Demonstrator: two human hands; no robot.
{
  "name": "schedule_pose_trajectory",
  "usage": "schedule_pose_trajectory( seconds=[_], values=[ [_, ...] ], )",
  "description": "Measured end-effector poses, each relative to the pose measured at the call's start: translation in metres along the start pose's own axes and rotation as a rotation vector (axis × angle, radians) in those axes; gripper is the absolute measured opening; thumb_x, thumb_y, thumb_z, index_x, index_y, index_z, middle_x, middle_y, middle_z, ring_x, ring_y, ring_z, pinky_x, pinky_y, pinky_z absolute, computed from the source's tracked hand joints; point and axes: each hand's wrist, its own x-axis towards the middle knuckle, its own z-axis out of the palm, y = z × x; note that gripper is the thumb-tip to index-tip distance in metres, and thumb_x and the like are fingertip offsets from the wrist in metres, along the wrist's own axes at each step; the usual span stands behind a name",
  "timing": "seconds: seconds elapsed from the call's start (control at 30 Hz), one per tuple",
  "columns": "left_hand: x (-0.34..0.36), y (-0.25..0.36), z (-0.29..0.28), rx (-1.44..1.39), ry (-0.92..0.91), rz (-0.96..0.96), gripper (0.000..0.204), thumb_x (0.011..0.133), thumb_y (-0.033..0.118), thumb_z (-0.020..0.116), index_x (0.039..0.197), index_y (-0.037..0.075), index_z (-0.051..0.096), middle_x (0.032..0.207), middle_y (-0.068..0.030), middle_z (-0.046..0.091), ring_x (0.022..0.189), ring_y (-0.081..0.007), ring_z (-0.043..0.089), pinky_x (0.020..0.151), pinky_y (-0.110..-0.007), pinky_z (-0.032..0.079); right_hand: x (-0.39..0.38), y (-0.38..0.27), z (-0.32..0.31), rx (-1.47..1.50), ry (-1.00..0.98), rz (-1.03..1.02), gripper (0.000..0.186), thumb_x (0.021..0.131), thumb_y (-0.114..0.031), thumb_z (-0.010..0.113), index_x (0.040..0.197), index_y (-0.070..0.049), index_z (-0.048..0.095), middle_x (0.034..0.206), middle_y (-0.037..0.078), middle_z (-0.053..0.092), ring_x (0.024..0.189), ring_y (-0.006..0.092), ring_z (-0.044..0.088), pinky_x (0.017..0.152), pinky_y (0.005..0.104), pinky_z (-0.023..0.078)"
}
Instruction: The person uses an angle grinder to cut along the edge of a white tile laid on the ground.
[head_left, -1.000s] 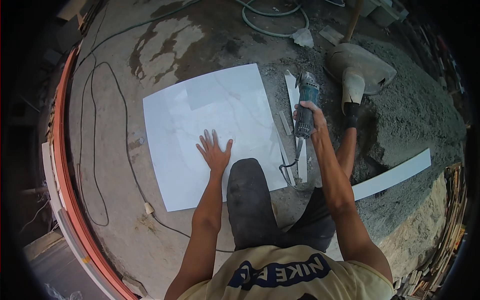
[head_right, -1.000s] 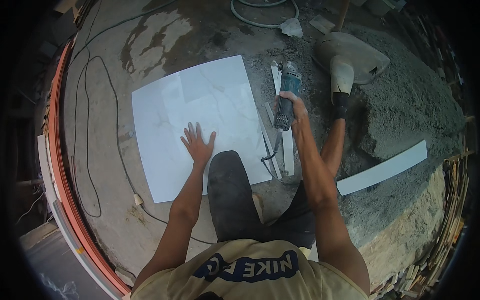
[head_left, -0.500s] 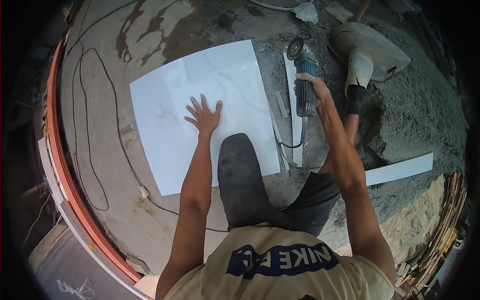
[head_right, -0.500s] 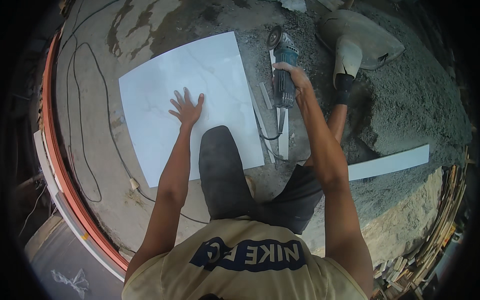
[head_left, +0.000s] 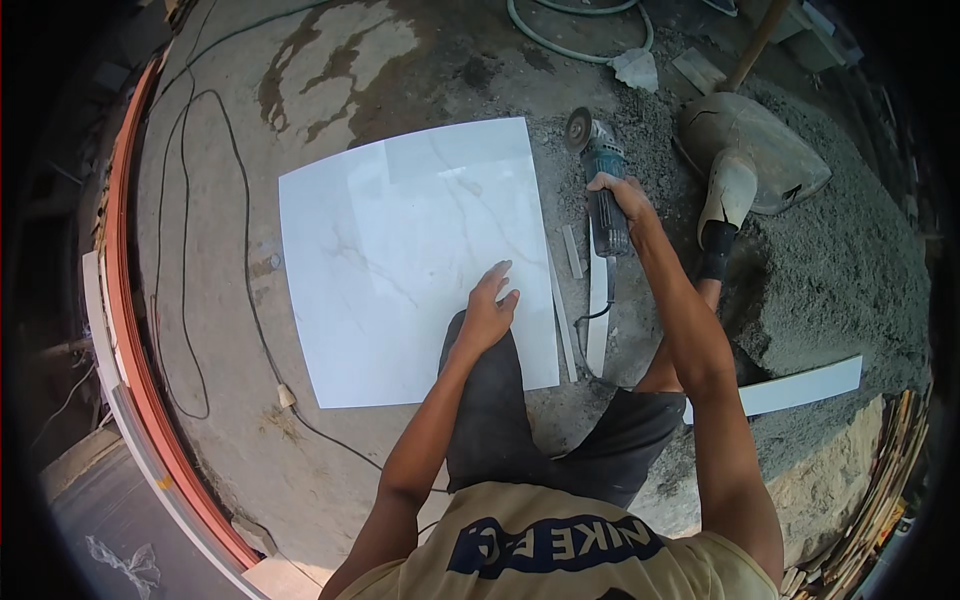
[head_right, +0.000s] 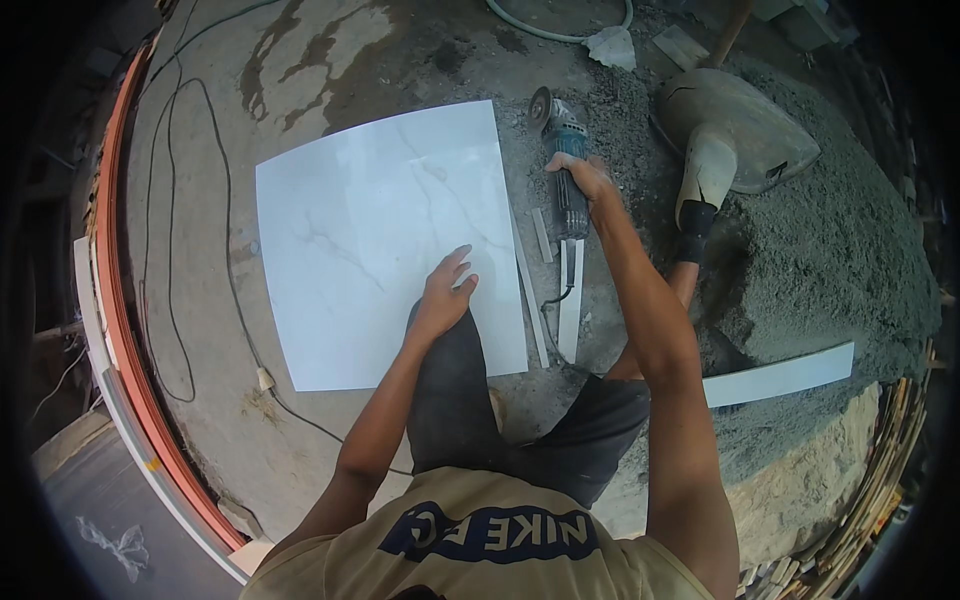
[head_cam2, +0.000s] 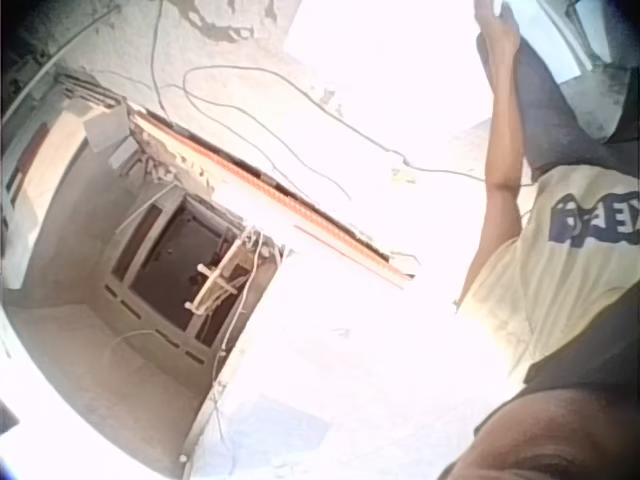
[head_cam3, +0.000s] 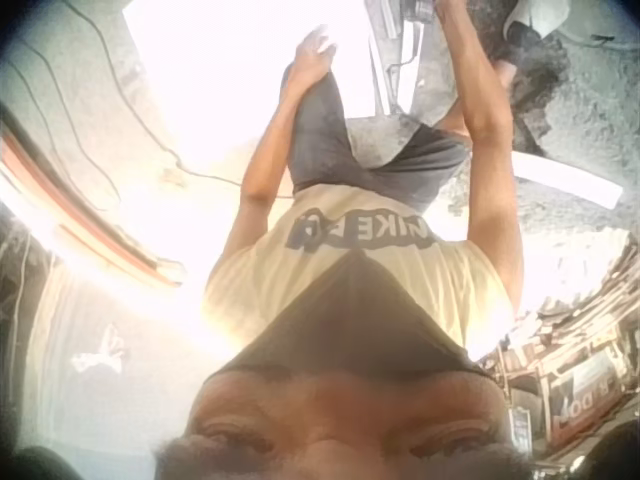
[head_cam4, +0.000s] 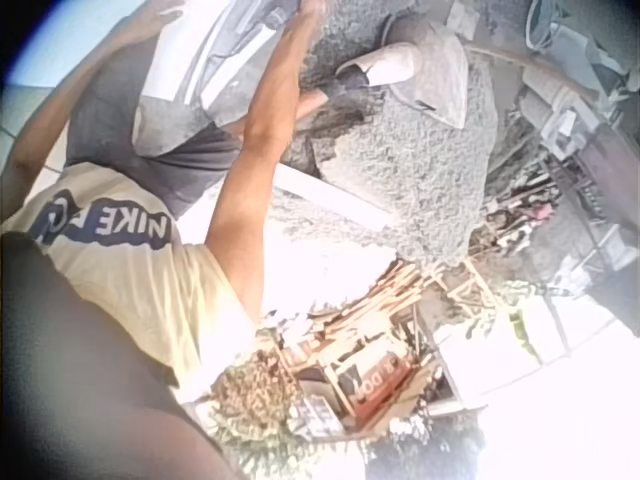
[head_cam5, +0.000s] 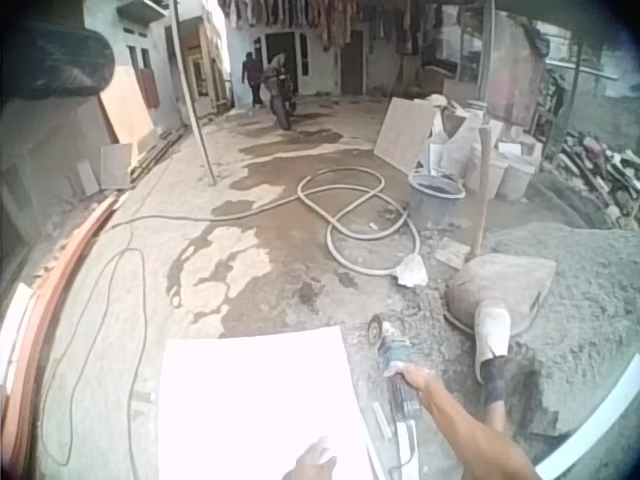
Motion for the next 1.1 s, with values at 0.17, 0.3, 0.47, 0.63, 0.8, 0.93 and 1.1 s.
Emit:
schedule_pose_trajectory(
  seconds=[0.17, 0.3, 0.47, 0.63, 0.8, 0.93, 1.1],
  values=[
    [0.069, -0.042, -0.081, 0.529, 0.476, 0.112, 0.075, 0.093, 0.046, 0.063, 0.148, 0.002, 0.04, 0.154, -0.0275, 0.033, 0.143, -0.0465, 0.028, 0.115, -0.057, 0.021, 0.043, -0.008, 0.024, -0.001, -0.142, -0.015, 0.061, 0.063, -0.02, 0.077, 0.109, 0.01, 0.051, 0.075, 0.012, 0.063, 0.056, 0.0214, 0.063, 0.051, 0.0368, 0.054],
    [0.099, -0.05, -0.08, 0.989, 0.385, -0.004, 0.092, 0.088, 0.071, 0.052, 0.156, 0.012, 0.031, 0.164, -0.0244, 0.008, 0.15, -0.0482, -0.003, 0.113, -0.067, -0.011, 0.048, -0.018, 0.053, -0.069, -0.05, -0.077, 0.058, 0.061, -0.021, 0.078, 0.104, 0.011, 0.054, 0.079, 0.014, 0.063, 0.058, 0.0225, 0.063, 0.052, 0.0388, 0.054],
    [0.136, -0.028, -0.07, 0.874, 0.382, -0.152, 0.097, 0.086, 0.078, 0.046, 0.157, 0.015, 0.027, 0.164, -0.0237, 0.001, 0.15, -0.0464, -0.007, 0.111, -0.069, -0.013, 0.078, -0.032, 0.064, -0.181, -0.072, -0.049, 0.06, 0.059, -0.022, 0.078, 0.102, 0.013, 0.055, 0.085, 0.018, 0.064, 0.062, 0.0277, 0.065, 0.055, 0.0405, 0.055],
    [0.167, 0.008, -0.03, 0.395, 0.428, -0.281, 0.105, 0.085, 0.08, 0.045, 0.148, -0.004, 0.039, 0.162, -0.0288, 0.004, 0.15, -0.0462, -0.001, 0.117, -0.062, -0.004, 0.085, -0.044, 0.073, -0.212, -0.082, -0.047, 0.061, 0.059, -0.024, 0.077, 0.103, 0.012, 0.057, 0.087, 0.018, 0.065, 0.064, 0.029, 0.066, 0.056, 0.0423, 0.056],
    [0.195, 0.045, 0.045, -0.352, 0.206, -0.008, 0.093, 0.082, 0.06, 0.072, 0.138, -0.009, 0.046, 0.13, -0.024, 0.059, 0.123, -0.031, 0.057, 0.103, -0.038, 0.043, 0.09, -0.03, 0.087, -0.316, -0.074, -0.051, 0.052, 0.066, -0.024, 0.075, 0.109, 0.002, 0.061, 0.091, 0.019, 0.066, 0.078, 0.0316, 0.066, 0.07, 0.042, 0.055],
    [0.21, 0.061, 0.082, -0.443, 0.218, 0.063, 0.093, 0.079, 0.055, 0.078, 0.141, -0.006, 0.043, 0.126, -0.0199, 0.061, 0.12, -0.0281, 0.058, 0.1, -0.037, 0.046, 0.148, 0.011, 0.046, -0.84, -0.105, -0.593, 0.032, 0.081, -0.022, 0.065, 0.112, -0.018, 0.063, 0.095, 0.02, 0.064, 0.096, 0.0337, 0.058, 0.086, 0.0393, 0.048],
    [0.205, 0.043, 0.084, -0.405, 0.283, 0.134, 0.087, 0.082, 0.05, 0.078, 0.142, -0.002, 0.043, 0.122, -0.0166, 0.062, 0.112, -0.0249, 0.061, 0.094, -0.034, 0.048, 0.136, 0.018, 0.059, -0.727, -0.155, -0.598, 0.023, 0.085, -0.023, 0.062, 0.107, -0.019, 0.065, 0.094, 0.02, 0.06, 0.095, 0.0348, 0.057, 0.085, 0.0391, 0.048]
  ],
)
